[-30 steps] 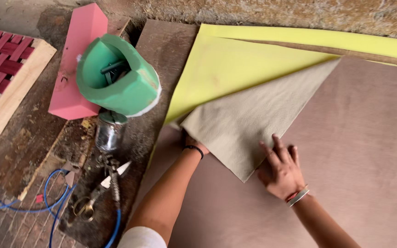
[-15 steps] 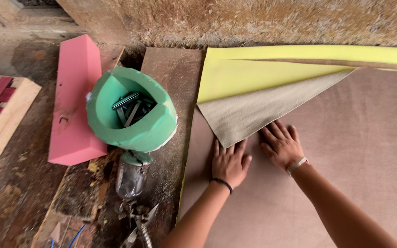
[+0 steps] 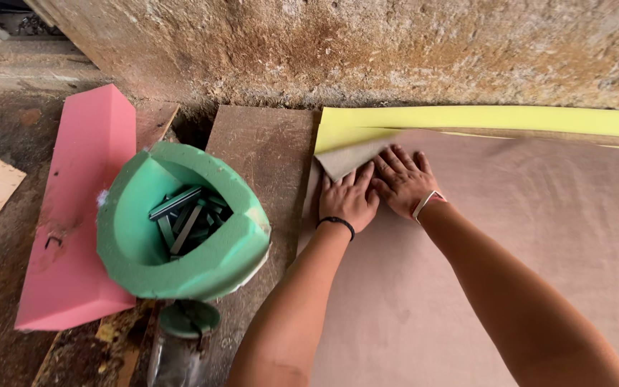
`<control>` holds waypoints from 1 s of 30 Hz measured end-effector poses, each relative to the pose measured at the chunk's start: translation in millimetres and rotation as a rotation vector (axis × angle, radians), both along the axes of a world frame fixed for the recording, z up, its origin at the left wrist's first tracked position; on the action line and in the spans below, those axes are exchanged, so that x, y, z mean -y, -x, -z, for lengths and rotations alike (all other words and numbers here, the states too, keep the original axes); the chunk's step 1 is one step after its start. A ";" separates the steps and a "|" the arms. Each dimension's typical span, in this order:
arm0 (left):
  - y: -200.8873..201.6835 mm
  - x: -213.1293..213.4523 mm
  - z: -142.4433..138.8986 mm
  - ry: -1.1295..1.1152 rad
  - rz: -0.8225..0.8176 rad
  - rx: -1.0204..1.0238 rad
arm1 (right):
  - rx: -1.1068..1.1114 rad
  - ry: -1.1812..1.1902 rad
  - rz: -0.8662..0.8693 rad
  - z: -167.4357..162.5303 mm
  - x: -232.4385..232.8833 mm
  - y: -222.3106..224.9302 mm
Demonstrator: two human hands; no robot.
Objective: The person carries a piece of brown fabric to a workbench, spreads it flat over a yellow foam sheet, and smooths it with both hands. They use a spray gun to apply adhesive to the foam, reposition and fold the fabric back, spray again, and press the fabric firmly onto the foam with their palms.
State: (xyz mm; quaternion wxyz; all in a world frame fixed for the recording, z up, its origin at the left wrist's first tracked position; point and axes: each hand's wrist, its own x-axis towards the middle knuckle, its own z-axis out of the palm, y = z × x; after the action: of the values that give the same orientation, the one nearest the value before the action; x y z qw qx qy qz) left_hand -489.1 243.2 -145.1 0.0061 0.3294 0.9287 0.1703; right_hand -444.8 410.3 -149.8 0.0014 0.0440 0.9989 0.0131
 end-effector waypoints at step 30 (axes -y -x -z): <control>60.3 -32.9 0.1 0.153 -0.237 -0.104 | 0.039 0.080 0.455 -15.9 -260.9 -150.6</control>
State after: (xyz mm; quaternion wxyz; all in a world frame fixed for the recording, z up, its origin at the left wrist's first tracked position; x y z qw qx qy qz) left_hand -549.5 276.1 -145.1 -0.0373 0.2243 0.9704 0.0812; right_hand -294.2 671.2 -133.9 0.0253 0.2679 0.9627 -0.0264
